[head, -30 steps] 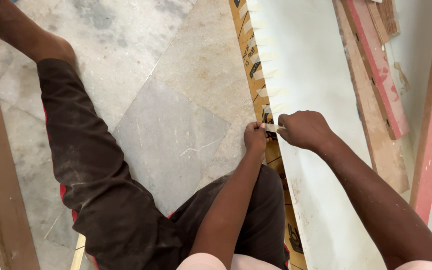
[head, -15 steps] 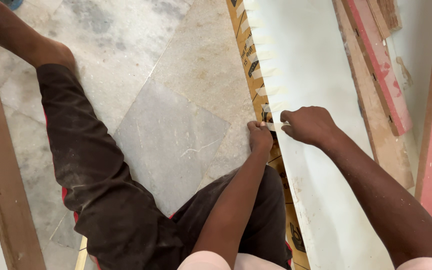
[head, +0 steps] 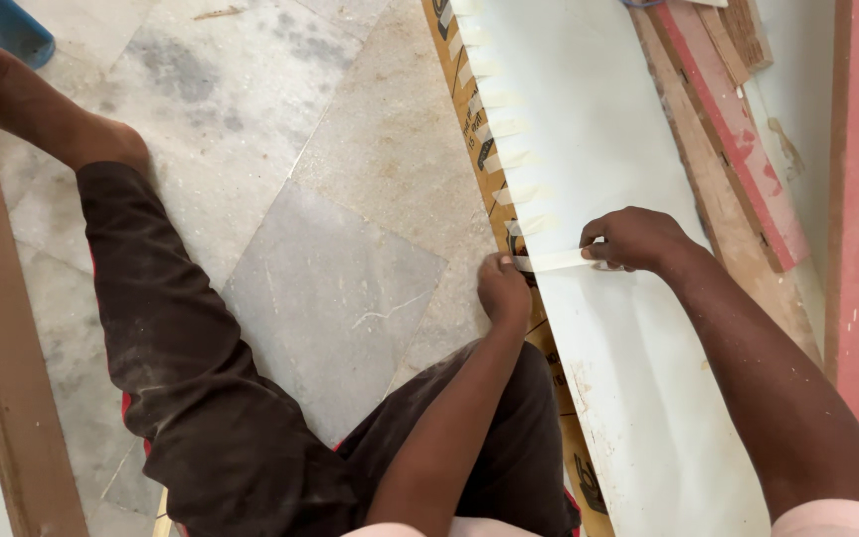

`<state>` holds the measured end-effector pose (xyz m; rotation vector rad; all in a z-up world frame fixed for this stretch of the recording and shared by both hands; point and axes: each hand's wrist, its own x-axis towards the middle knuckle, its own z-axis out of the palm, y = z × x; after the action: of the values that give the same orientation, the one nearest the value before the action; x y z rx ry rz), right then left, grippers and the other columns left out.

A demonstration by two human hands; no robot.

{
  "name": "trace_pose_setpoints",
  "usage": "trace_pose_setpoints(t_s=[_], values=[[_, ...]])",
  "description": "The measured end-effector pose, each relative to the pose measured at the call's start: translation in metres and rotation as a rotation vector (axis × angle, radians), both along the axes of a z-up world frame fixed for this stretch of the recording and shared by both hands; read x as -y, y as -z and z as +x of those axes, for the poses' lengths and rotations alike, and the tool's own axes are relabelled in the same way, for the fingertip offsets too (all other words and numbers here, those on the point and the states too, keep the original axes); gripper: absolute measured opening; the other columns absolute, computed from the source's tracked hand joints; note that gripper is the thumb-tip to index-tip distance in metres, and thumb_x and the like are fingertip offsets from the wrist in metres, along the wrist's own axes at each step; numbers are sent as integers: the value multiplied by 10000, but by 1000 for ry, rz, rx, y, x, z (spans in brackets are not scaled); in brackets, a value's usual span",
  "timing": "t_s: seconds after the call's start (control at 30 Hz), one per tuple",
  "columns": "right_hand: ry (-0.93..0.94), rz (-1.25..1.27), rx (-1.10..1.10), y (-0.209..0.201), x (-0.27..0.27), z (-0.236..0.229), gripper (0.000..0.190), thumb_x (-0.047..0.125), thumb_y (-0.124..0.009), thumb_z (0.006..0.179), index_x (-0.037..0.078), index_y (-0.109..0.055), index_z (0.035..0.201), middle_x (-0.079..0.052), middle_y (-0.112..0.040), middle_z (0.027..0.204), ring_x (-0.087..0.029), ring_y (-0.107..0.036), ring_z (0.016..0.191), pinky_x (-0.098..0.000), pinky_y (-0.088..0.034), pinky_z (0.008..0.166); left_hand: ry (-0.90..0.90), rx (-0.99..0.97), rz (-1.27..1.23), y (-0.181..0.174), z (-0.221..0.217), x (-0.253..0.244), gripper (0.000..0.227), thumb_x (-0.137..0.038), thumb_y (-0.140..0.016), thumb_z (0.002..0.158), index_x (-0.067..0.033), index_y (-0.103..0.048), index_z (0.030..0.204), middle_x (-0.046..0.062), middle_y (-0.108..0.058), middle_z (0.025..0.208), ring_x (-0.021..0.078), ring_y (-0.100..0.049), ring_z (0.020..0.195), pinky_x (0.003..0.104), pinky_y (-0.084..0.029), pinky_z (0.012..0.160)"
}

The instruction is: The person sits on the floor and applies strips of masking tape along the edge of a white wooden furniture piece. They repeatedly tear off pieces of tape and press them onto the surface to cover the edge.

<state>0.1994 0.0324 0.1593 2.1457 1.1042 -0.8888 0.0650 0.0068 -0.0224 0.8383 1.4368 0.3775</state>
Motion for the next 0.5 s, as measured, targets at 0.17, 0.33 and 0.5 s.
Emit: trace_pose_setpoints(t_s=[0.17,0.33,0.5], values=[[21,-19,10,7,1,5,234,403,-664,966,267,-792,1107,17,-789,825,-124,-739,749,-316,-548,725,281,145,143,-11,-5,20,683,-472,-384,1078,-26,-286,1586,193,-364,1614,361,-361,1480,413,-310,1194],[30,20,-15,15,5,12,218,391,-671,956,269,-794,1088,30,-789,812,-113,-745,738,-301,-547,717,371,157,172,-15,-2,17,847,-562,-389,1058,21,-111,1604,215,-146,1695,355,-146,1579,417,-193,1258],[-30,79,27,24,13,10,196,384,-684,942,254,-784,1048,36,-771,771,-124,-728,717,-334,-535,684,143,-31,262,-32,33,38,858,-448,-557,1059,44,-97,1590,245,-163,1673,392,-186,1560,455,-257,1227]])
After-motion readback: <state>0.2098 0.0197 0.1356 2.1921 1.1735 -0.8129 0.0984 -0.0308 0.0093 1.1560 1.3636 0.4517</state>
